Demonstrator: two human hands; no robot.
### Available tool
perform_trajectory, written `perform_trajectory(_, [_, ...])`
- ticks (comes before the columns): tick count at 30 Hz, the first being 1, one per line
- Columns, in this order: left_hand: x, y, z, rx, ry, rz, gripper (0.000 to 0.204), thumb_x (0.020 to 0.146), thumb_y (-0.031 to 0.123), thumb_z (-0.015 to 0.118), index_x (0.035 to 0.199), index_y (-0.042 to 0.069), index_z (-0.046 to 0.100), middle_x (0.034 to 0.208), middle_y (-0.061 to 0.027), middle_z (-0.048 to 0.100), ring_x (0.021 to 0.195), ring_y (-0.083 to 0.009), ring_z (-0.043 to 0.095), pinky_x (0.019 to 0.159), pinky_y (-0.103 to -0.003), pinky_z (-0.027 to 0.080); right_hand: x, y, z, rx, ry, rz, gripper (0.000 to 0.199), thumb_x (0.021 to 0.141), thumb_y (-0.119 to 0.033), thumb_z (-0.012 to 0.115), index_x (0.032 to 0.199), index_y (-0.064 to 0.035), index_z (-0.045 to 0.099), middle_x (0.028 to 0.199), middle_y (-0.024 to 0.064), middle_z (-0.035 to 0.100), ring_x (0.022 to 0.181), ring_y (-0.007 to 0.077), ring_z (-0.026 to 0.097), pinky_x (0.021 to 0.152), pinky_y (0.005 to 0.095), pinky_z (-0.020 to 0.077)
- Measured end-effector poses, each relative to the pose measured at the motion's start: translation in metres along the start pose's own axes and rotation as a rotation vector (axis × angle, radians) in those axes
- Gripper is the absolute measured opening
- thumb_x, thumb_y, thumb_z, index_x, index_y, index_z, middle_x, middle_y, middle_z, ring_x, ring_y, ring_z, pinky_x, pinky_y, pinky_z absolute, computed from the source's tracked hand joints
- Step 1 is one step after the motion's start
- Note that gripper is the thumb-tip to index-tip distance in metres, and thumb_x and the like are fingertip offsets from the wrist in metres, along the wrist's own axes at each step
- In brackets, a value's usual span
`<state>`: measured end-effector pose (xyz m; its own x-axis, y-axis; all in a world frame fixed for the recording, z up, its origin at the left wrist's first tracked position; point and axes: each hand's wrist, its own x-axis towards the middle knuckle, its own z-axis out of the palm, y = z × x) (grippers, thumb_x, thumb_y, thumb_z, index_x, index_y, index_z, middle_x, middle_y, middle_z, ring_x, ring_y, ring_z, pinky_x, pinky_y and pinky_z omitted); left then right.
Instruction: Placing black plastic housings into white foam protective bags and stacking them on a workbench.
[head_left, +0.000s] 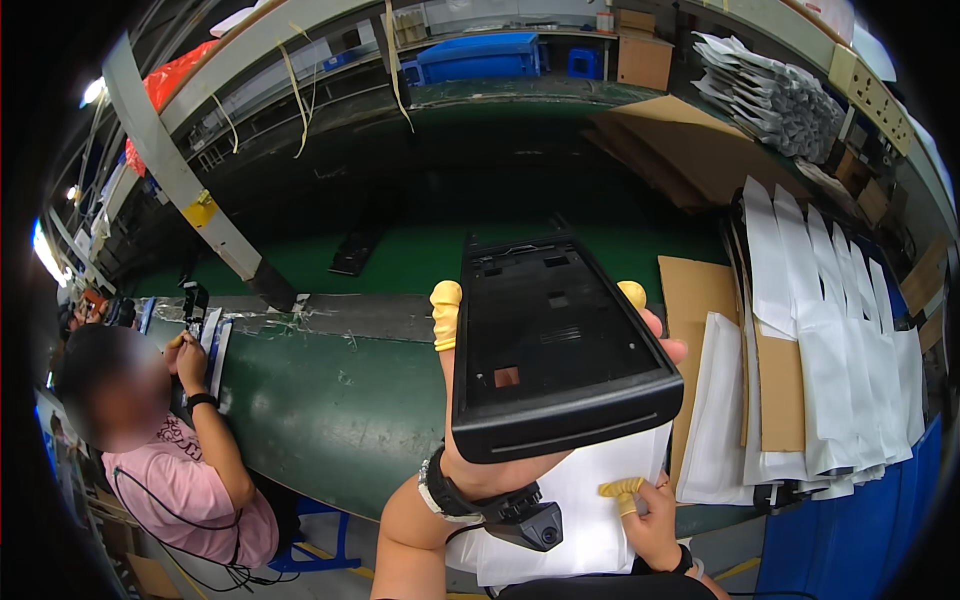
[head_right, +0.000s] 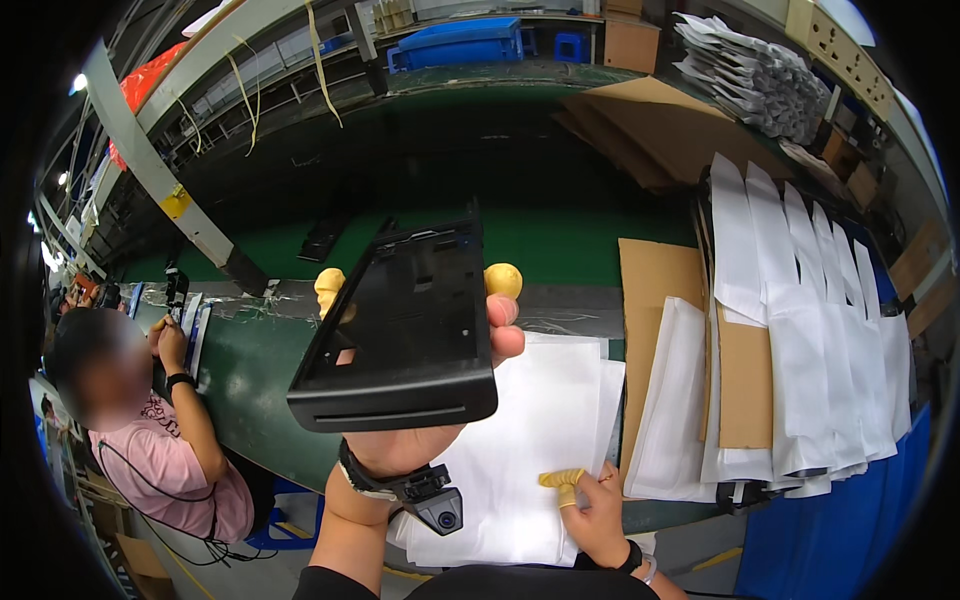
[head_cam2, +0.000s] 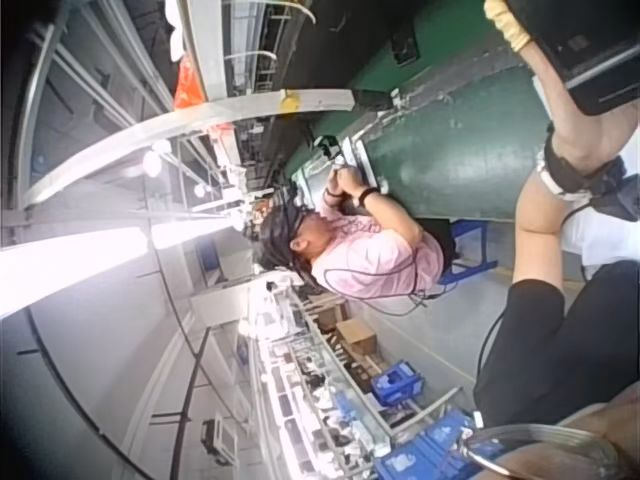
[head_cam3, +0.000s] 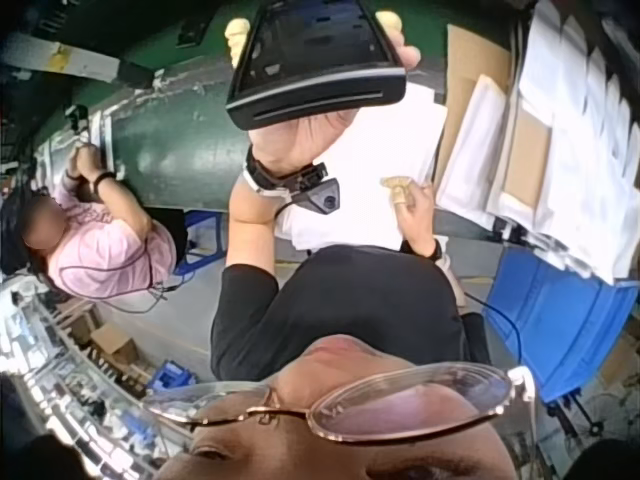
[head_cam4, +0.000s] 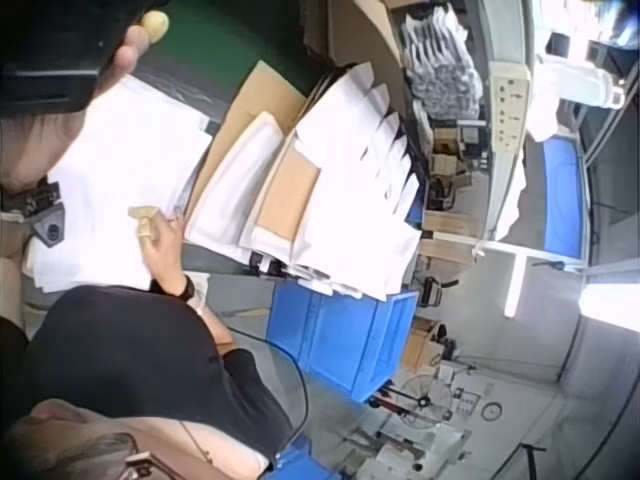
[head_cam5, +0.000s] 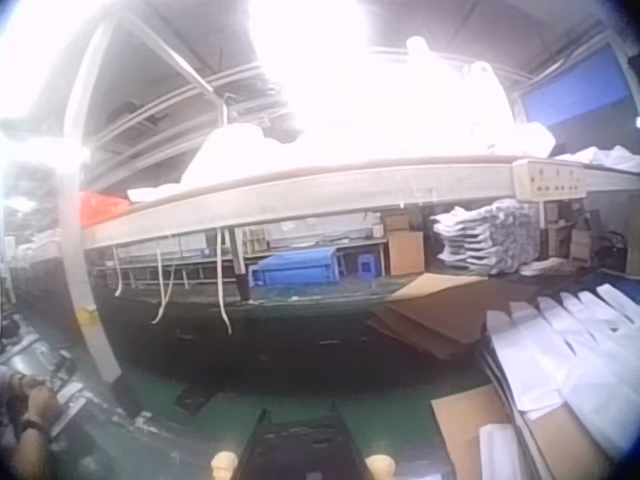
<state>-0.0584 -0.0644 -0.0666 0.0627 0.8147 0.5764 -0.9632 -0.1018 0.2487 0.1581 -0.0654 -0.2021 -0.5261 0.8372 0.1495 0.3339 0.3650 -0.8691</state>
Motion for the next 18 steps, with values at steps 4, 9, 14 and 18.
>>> perform_trajectory(4, [-0.003,0.002,0.009,-0.231,0.098,-0.051,0.092,0.075,0.075,0.032,0.134,0.005,0.028,0.13,-0.022,0.037,0.122,-0.0383,0.037,0.103,-0.048,0.029,0.0,0.003,0.001,0.002,-0.01,-0.004,0.02,0.07,-0.004,0.054,0.083,-0.0086,0.068,0.09,0.0133,0.057,0.087,0.0295,0.048,0.082,0.0364,0.0367])
perform_trajectory(9, [0.01,0.008,0.008,0.046,0.111,-0.241,0.099,0.073,0.078,0.028,0.132,-0.001,0.029,0.11,-0.0191,0.051,0.103,-0.045,0.051,0.092,-0.056,0.037,0.001,0.007,-0.002,-0.065,0.014,-0.071,0.016,0.072,-0.002,0.055,0.083,-0.0031,0.066,0.092,0.0149,0.058,0.087,0.0289,0.054,0.079,0.0342,0.0413])
perform_trajectory(14, [0.014,0.047,-0.05,0.83,0.539,-0.188,0.067,0.089,0.058,0.027,0.121,0.002,0.042,0.088,-0.0052,0.054,0.072,-0.0128,0.055,0.058,-0.025,0.047,0.0,0.013,-0.001,-0.065,-0.034,-0.079,0.019,0.066,-0.005,0.057,0.083,-0.0047,0.065,0.086,0.0129,0.054,0.082,0.0288,0.047,0.075,0.0372,0.0366])
perform_trajectory(18, [0.044,0.083,-0.12,1.721,1.014,-0.333,0.085,0.077,0.057,0.058,0.129,-0.001,0.025,0.11,-0.0193,0.047,0.1,-0.0259,0.051,0.085,-0.033,0.042,0.001,0.015,-0.005,-0.063,-0.08,-0.022,0.02,0.068,-0.008,0.058,0.087,-0.005,0.067,0.087,0.0164,0.055,0.087,0.0294,0.049,0.08,0.0372,0.0387])
